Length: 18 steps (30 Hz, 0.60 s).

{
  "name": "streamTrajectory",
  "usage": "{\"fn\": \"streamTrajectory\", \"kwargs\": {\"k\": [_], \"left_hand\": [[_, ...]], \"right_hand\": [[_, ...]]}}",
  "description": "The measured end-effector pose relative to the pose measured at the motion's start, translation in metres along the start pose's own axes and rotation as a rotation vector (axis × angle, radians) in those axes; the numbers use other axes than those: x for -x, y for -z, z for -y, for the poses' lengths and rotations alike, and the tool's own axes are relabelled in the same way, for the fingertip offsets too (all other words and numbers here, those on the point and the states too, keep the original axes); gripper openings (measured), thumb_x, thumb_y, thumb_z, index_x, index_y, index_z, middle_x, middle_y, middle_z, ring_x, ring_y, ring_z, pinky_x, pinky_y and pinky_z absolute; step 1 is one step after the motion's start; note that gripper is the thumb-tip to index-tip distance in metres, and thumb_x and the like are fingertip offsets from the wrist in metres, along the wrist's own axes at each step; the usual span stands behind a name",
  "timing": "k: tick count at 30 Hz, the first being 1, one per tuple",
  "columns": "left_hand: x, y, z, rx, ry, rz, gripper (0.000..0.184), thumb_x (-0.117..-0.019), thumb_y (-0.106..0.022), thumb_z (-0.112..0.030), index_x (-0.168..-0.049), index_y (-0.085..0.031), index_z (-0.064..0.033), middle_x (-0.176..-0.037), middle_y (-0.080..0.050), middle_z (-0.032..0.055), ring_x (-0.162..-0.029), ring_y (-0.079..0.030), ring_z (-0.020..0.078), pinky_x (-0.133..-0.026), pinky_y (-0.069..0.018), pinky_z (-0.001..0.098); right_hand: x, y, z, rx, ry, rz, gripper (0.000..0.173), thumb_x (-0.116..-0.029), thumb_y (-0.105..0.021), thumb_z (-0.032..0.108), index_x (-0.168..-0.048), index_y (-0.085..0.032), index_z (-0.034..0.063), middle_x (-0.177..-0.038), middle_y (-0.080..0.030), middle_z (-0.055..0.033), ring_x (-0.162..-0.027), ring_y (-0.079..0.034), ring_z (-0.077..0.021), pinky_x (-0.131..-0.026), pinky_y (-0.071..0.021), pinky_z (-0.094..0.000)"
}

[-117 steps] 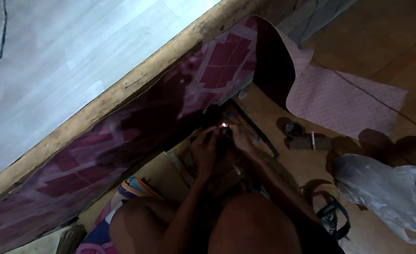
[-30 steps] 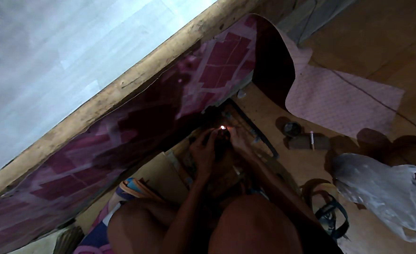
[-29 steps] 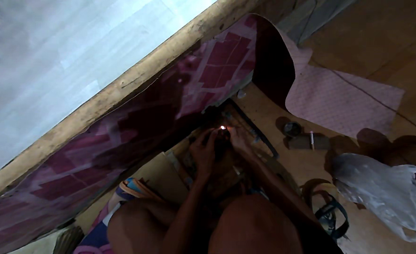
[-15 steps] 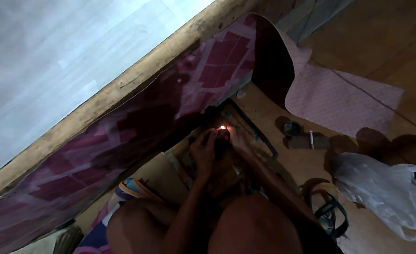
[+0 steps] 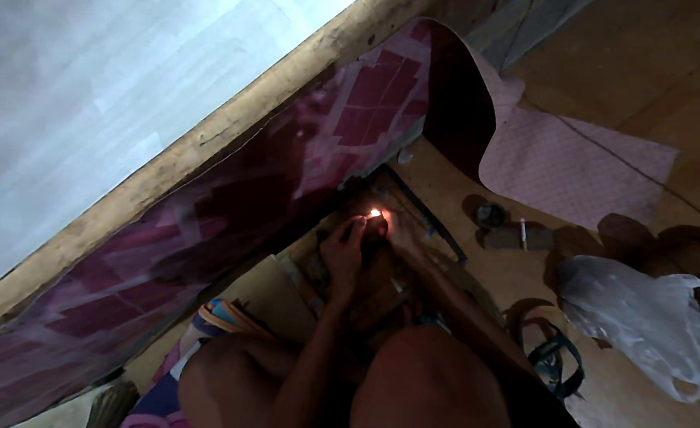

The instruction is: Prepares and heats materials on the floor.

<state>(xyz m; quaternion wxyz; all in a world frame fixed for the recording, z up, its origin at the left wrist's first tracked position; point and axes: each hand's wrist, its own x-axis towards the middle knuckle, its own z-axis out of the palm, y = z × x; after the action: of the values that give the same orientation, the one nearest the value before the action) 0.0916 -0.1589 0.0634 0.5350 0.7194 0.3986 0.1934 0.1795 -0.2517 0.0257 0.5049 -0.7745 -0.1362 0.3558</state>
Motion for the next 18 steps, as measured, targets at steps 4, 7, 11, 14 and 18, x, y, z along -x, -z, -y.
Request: {"fn": "streamTrajectory", "kwargs": {"k": [4, 7, 11, 14, 18], "left_hand": [[-0.002, 0.003, 0.005, 0.035, 0.071, 0.046, 0.013, -0.0977, -0.068, -0.009, -0.105, -0.075, -0.0005, -0.091, -0.075, 0.0032, -0.083, -0.069, 0.0052, -0.079, -0.0578, 0.0242], [-0.005, 0.006, 0.007, 0.078, 0.160, 0.086, 0.016, -0.1004, -0.065, -0.012, -0.107, -0.074, -0.0009, -0.094, -0.075, 0.0033, -0.084, -0.070, 0.0073, -0.080, -0.0577, 0.0257], [-0.005, 0.006, 0.003, 0.332, 0.354, 0.074, 0.018, -0.1027, -0.060, -0.008, -0.110, -0.069, 0.0049, -0.094, -0.073, 0.0071, -0.083, -0.069, 0.0114, -0.079, -0.0581, 0.0266], [-0.005, 0.005, 0.000, 0.481, 0.473, 0.062, 0.017, -0.1037, -0.057, -0.008, -0.111, -0.066, 0.0049, -0.092, -0.071, 0.0074, -0.080, -0.068, 0.0112, -0.075, -0.0576, 0.0252], [-0.001, 0.006, -0.004, 0.619, 0.573, 0.122, 0.018, -0.1057, -0.054, -0.012, -0.114, -0.064, 0.0009, -0.095, -0.069, 0.0059, -0.080, -0.067, 0.0115, -0.075, -0.0572, 0.0251]], "right_hand": [[0.008, 0.009, 0.005, 0.005, -0.074, 0.020, 0.044, -0.1128, -0.027, 0.017, -0.127, -0.062, -0.0053, -0.107, -0.066, -0.0194, -0.094, -0.062, -0.0241, -0.089, -0.0516, -0.0394], [0.027, 0.027, -0.004, -0.005, -0.106, -0.051, 0.045, -0.1125, -0.026, 0.017, -0.133, -0.057, -0.0074, -0.114, -0.066, -0.0230, -0.100, -0.064, -0.0268, -0.092, -0.0522, -0.0403], [0.067, 0.060, -0.057, 0.008, -0.181, -0.220, 0.046, -0.1089, -0.043, 0.030, -0.141, -0.047, -0.0027, -0.111, -0.065, -0.0195, -0.093, -0.066, -0.0248, -0.081, -0.0561, -0.0430], [0.102, 0.086, -0.097, 0.266, -0.260, -0.292, 0.051, -0.1055, -0.055, 0.021, -0.146, -0.044, -0.0072, -0.132, -0.058, -0.0317, -0.114, -0.063, -0.0437, -0.097, -0.0505, -0.0590], [0.129, 0.099, -0.131, 0.528, -0.370, -0.355, 0.038, -0.1059, -0.055, 0.022, -0.130, -0.063, -0.0063, -0.132, -0.059, -0.0333, -0.116, -0.060, -0.0537, -0.096, -0.0468, -0.0699]]}}
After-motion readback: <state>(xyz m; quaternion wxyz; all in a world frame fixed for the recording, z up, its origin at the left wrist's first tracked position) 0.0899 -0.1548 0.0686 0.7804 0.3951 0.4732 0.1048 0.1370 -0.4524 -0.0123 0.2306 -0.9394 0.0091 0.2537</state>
